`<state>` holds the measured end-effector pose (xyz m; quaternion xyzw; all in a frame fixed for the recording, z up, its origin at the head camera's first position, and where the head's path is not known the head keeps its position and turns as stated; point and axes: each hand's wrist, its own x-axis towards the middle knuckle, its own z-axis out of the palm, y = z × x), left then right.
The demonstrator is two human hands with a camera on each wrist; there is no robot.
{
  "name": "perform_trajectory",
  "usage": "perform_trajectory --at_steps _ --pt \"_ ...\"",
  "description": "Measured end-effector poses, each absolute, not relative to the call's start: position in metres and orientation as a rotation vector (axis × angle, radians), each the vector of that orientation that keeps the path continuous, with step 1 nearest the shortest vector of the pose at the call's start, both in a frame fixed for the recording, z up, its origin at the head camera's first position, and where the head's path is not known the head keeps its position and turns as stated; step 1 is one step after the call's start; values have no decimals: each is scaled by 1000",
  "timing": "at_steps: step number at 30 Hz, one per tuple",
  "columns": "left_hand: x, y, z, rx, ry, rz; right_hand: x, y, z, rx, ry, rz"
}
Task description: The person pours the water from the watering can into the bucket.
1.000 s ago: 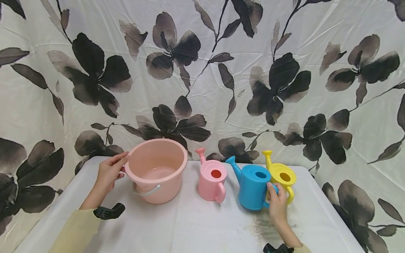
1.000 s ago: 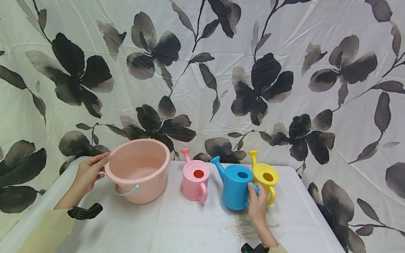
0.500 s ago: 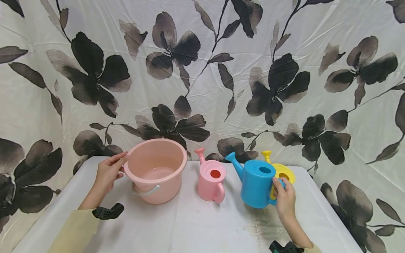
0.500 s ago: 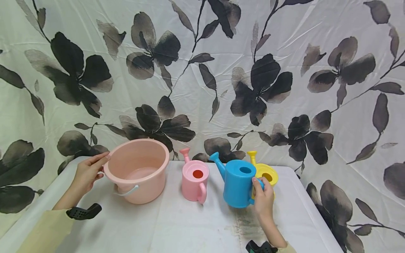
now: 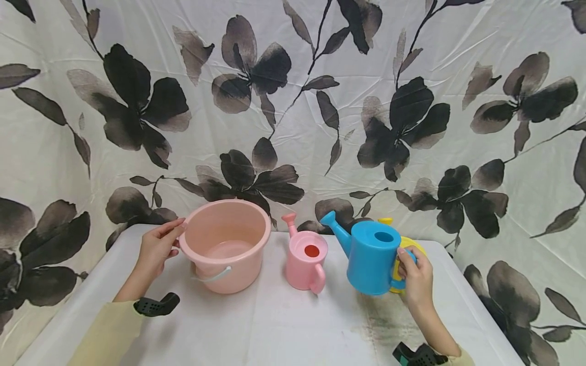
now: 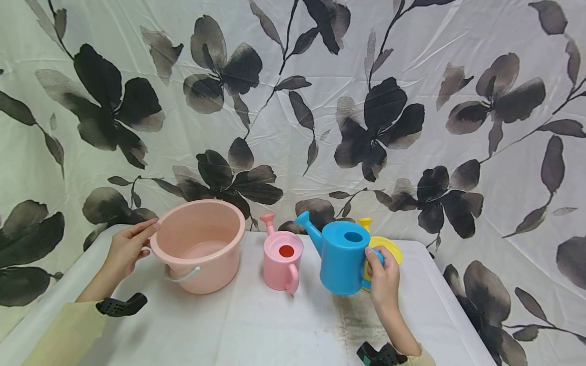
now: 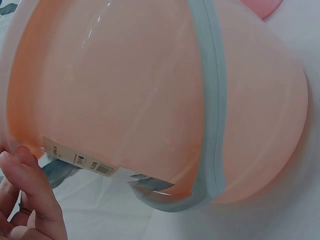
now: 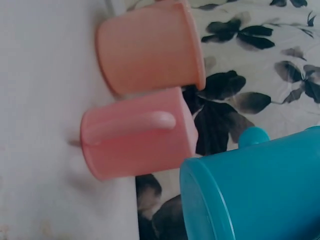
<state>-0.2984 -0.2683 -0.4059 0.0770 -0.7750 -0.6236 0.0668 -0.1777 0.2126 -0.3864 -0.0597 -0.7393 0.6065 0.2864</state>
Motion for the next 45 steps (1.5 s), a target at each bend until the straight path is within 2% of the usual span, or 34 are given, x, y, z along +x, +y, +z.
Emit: perform_trajectory --at_steps 11,28,45 --pt "-299 -269 -405 258 -2338 -1872 -179 195 -366 31 -1871 1774" --pt "-300 -272 -406 238 -2311 -1911 -194 161 -348 106 -1959 1846" --pt "-301 -271 -409 215 -2315 -1924 -219 127 -344 212 -2032 1914"
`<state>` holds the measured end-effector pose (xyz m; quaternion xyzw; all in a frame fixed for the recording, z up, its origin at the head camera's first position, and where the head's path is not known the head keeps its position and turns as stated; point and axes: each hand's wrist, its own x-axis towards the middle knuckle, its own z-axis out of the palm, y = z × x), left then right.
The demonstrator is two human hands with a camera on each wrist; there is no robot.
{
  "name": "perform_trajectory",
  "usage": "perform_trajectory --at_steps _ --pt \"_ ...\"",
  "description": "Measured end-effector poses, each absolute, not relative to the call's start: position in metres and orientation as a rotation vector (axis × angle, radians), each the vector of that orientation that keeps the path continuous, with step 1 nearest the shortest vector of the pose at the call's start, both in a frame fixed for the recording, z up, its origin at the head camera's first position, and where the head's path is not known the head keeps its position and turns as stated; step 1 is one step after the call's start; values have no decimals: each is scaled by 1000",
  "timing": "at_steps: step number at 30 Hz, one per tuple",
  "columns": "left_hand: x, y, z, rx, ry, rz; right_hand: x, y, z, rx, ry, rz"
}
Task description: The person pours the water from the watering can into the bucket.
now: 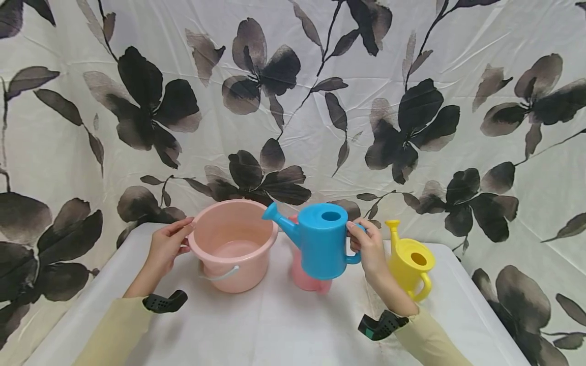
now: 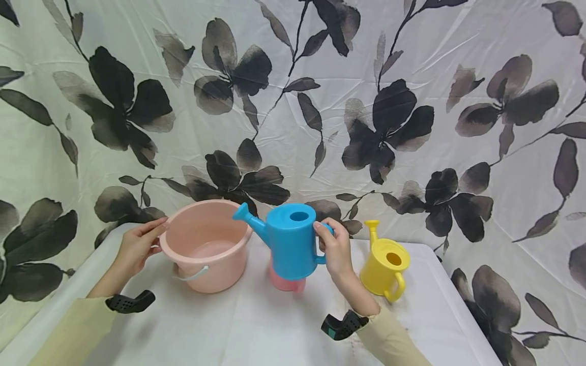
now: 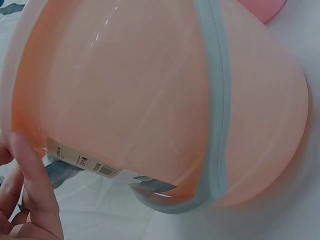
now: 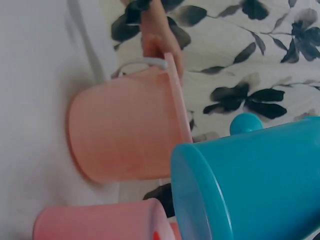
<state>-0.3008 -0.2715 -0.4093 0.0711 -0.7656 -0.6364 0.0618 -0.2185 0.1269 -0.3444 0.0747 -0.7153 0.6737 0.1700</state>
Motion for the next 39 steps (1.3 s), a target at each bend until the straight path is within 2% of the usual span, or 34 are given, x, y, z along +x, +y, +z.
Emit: perform_trajectory --at_steps 25,39 --pt "-300 -269 -408 248 -2322 -1900 -251 100 -325 477 -2209 1756" --pt "-299 -269 -407 238 -2323 -1910 -258 93 -311 433 -2326 1635"
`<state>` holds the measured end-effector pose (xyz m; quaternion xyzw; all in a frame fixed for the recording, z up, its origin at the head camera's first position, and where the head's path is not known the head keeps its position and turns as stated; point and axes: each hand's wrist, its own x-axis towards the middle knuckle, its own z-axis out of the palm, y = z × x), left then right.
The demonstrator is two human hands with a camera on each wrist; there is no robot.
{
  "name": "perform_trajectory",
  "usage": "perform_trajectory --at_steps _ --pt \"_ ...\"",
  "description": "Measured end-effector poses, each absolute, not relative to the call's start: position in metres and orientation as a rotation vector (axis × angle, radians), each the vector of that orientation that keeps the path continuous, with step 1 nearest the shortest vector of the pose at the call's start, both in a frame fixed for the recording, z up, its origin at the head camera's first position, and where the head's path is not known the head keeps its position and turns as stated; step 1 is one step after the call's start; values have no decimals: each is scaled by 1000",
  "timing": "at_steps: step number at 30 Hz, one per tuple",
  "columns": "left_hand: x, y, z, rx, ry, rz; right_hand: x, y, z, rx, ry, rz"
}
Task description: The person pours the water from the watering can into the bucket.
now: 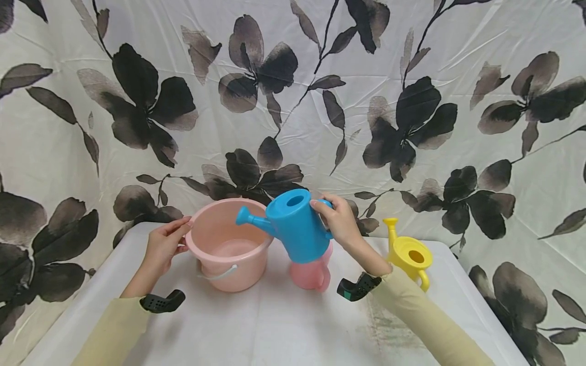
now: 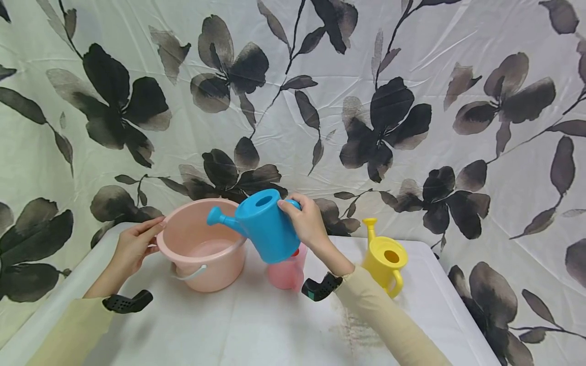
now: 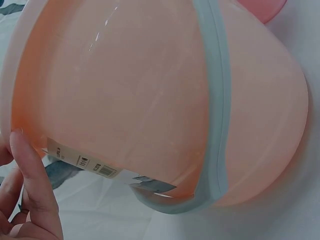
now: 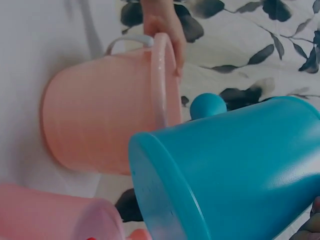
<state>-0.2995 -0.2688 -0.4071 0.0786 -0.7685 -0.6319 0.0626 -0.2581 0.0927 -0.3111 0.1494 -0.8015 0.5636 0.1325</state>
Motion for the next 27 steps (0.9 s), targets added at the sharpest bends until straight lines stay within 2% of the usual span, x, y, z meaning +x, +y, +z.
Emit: perform_trajectory --at_steps 27 --pt "-300 -269 -407 243 -2317 -1915 -267 85 -297 499 -2433 1502"
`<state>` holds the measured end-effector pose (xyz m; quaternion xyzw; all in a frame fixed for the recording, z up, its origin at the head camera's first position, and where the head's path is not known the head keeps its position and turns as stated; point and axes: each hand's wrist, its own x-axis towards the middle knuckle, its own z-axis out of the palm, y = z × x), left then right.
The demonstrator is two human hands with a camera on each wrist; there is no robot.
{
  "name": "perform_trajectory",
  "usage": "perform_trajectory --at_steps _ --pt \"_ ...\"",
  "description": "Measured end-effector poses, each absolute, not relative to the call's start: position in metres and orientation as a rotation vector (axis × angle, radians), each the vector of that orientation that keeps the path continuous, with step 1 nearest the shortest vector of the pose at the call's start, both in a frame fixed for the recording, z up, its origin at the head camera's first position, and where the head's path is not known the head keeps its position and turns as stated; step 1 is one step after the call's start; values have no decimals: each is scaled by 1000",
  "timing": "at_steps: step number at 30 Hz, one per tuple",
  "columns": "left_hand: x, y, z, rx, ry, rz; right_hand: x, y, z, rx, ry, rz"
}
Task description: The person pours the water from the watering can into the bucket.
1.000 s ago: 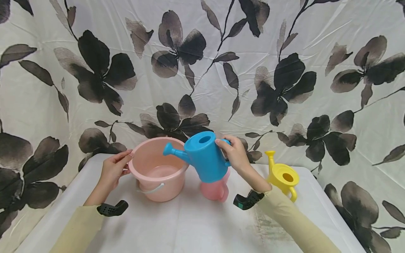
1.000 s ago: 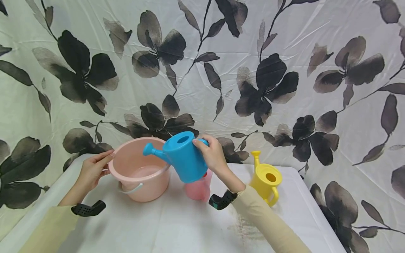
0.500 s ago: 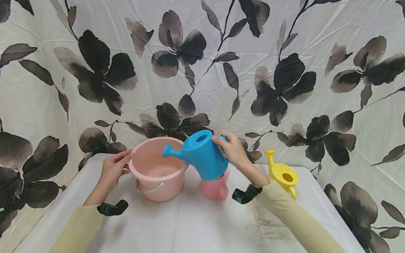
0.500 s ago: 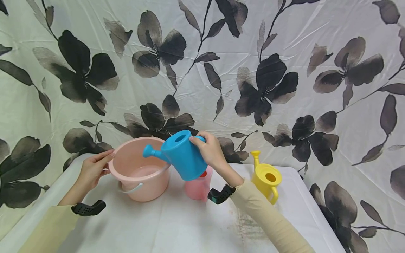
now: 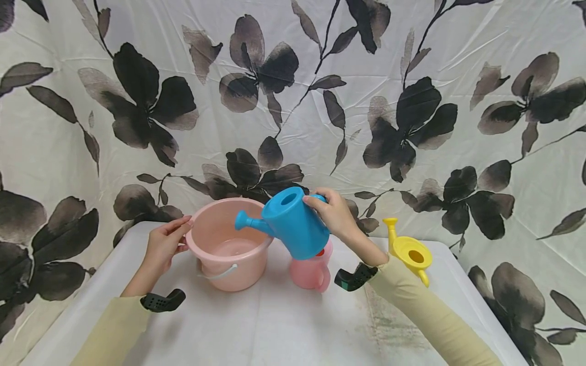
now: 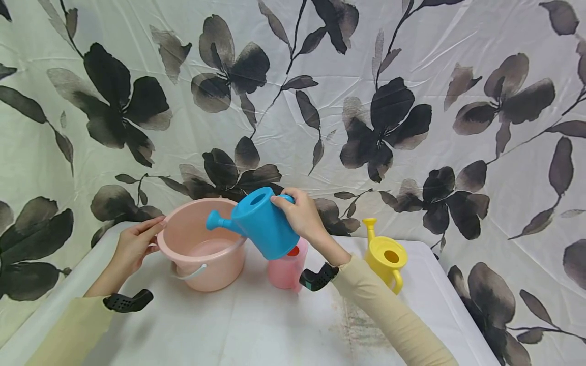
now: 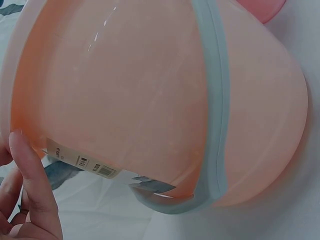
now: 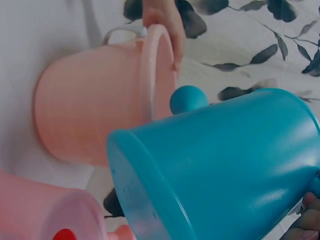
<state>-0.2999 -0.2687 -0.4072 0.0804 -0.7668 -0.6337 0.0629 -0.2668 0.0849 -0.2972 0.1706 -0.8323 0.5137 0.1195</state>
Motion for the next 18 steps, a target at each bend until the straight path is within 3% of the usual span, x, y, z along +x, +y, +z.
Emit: perform_trajectory --at_steps 18 --pt "-302 -269 -409 235 -2301 -1925 -267 82 -293 469 -2491 1414"
